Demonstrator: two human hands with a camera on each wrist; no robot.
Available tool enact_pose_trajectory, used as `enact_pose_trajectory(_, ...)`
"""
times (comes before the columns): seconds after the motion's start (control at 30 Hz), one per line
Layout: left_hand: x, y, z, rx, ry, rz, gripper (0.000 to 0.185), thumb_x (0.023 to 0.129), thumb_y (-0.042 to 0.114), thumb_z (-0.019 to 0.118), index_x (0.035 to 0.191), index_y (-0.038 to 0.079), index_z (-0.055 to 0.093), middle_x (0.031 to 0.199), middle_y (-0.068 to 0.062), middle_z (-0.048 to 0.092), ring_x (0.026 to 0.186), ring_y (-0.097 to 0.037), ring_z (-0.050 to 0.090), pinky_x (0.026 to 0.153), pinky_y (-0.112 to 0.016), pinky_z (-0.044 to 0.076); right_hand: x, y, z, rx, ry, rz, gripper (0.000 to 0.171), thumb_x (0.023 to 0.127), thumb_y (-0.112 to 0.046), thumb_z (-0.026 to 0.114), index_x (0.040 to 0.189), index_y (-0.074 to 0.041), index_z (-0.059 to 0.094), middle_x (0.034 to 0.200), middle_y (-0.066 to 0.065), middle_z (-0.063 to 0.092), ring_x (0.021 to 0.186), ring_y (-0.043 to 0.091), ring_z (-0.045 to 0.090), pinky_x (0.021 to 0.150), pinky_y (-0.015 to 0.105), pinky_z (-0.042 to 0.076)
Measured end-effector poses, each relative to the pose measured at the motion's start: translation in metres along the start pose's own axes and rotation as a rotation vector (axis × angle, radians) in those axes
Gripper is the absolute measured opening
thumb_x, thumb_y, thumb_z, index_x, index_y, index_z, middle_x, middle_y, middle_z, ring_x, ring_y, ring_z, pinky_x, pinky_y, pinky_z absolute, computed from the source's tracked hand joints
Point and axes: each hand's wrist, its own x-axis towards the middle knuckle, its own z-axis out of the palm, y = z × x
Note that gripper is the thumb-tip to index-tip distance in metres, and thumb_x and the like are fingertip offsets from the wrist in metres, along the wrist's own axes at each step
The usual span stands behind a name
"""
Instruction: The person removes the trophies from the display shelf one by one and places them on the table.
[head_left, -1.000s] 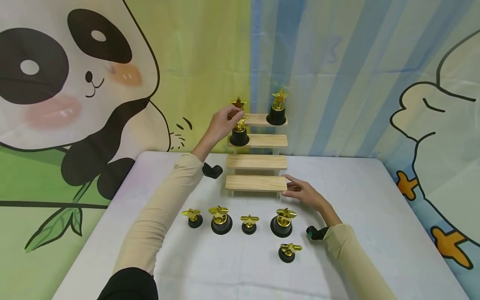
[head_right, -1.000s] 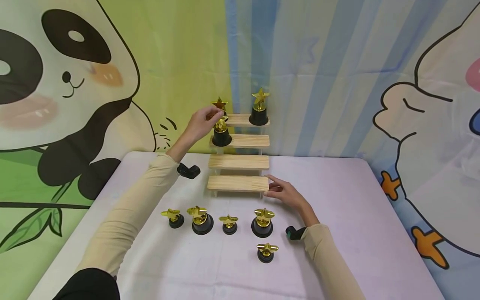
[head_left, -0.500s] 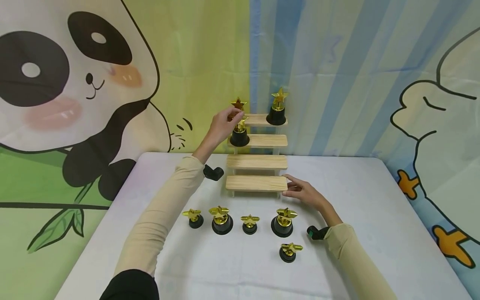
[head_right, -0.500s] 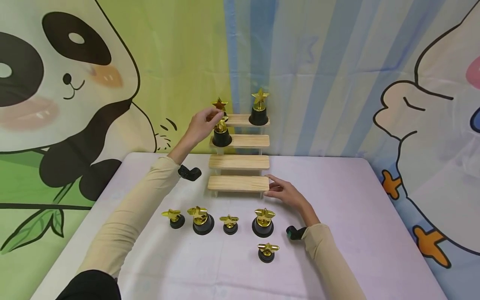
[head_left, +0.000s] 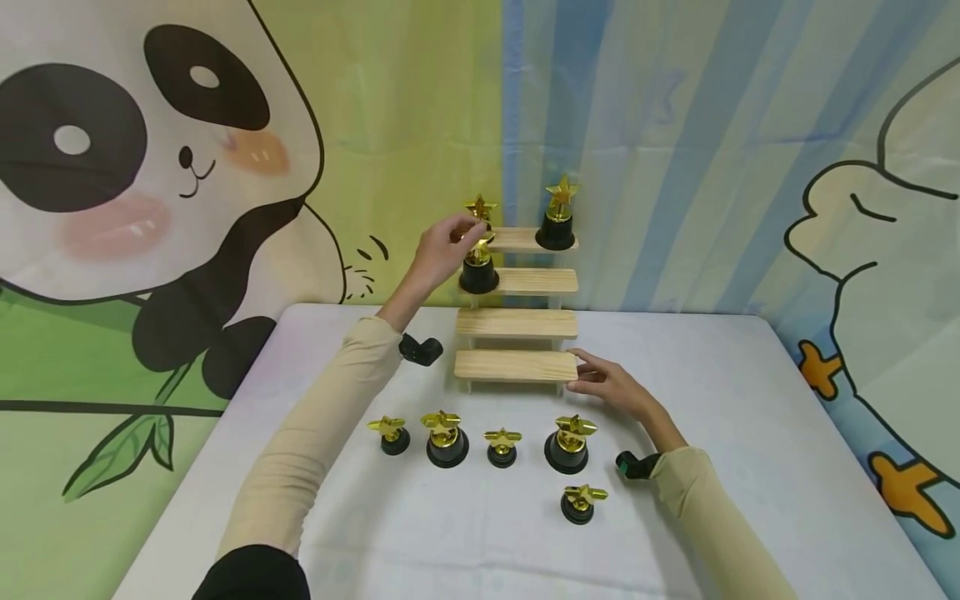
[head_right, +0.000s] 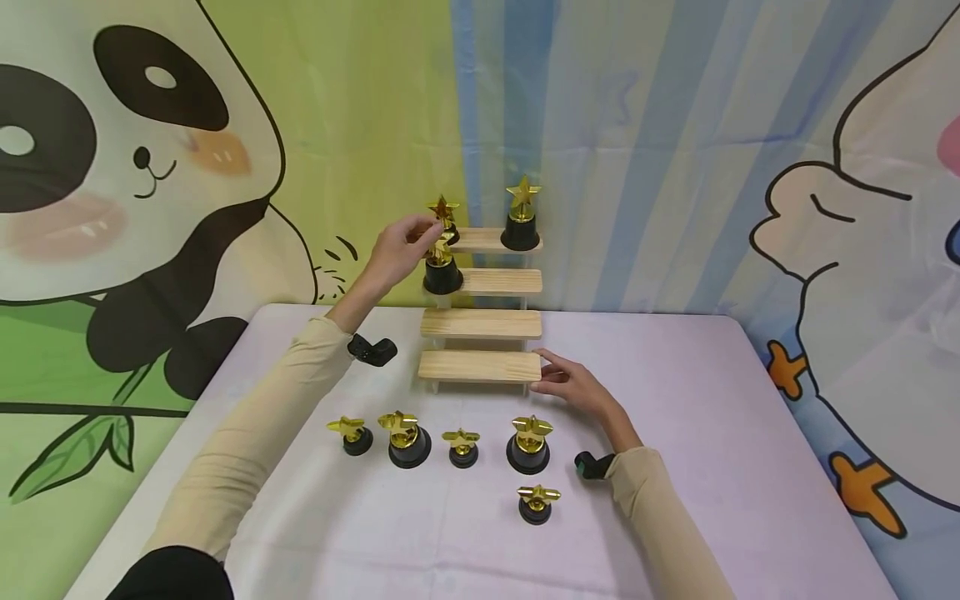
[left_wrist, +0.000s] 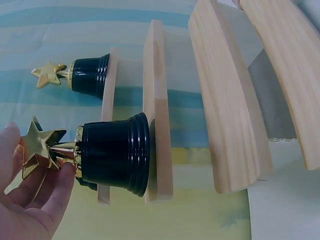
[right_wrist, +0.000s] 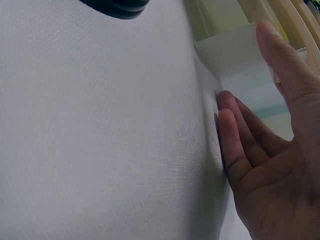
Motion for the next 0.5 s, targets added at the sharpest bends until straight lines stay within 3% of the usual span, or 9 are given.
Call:
enact_pose_trajectory(0.23, -0.011, 0.000, 0.000, -0.012, 0.003, 0.007, 0.041, 0.096, 0.046, 0.056, 0.123, 0.016, 0.064, 0.117, -0.004, 0.066, 0.108, -0.019, 0.060, 0.095, -0.036, 0.051, -0.001, -0.003, 0.000, 0.001, 0.000, -0.007, 0.077, 0.089, -0.039, 0.069, 0.153, -0.021, 0.030, 0.139, 0.025, 0.051, 0.124, 0.039, 0.054, 0.099, 0.052, 0.049)
enact_pose_trajectory(0.5, -0.024, 0.020, 0.002, -0.055, 0.006, 0.041, 0.037, 0.095, 0.046, 0.058, 0.119, 0.018, 0.066, 0.111, -0.001, 0.069, 0.102, -0.016, 0.061, 0.087, -0.033, 0.053, 0.000, -0.002, 0.000, 0.007, -0.001, -0.024, 0.075, 0.090, -0.037, 0.069, 0.153, -0.020, 0.031, 0.139, 0.025, 0.051, 0.125, 0.039, 0.054, 0.098, 0.051, 0.050)
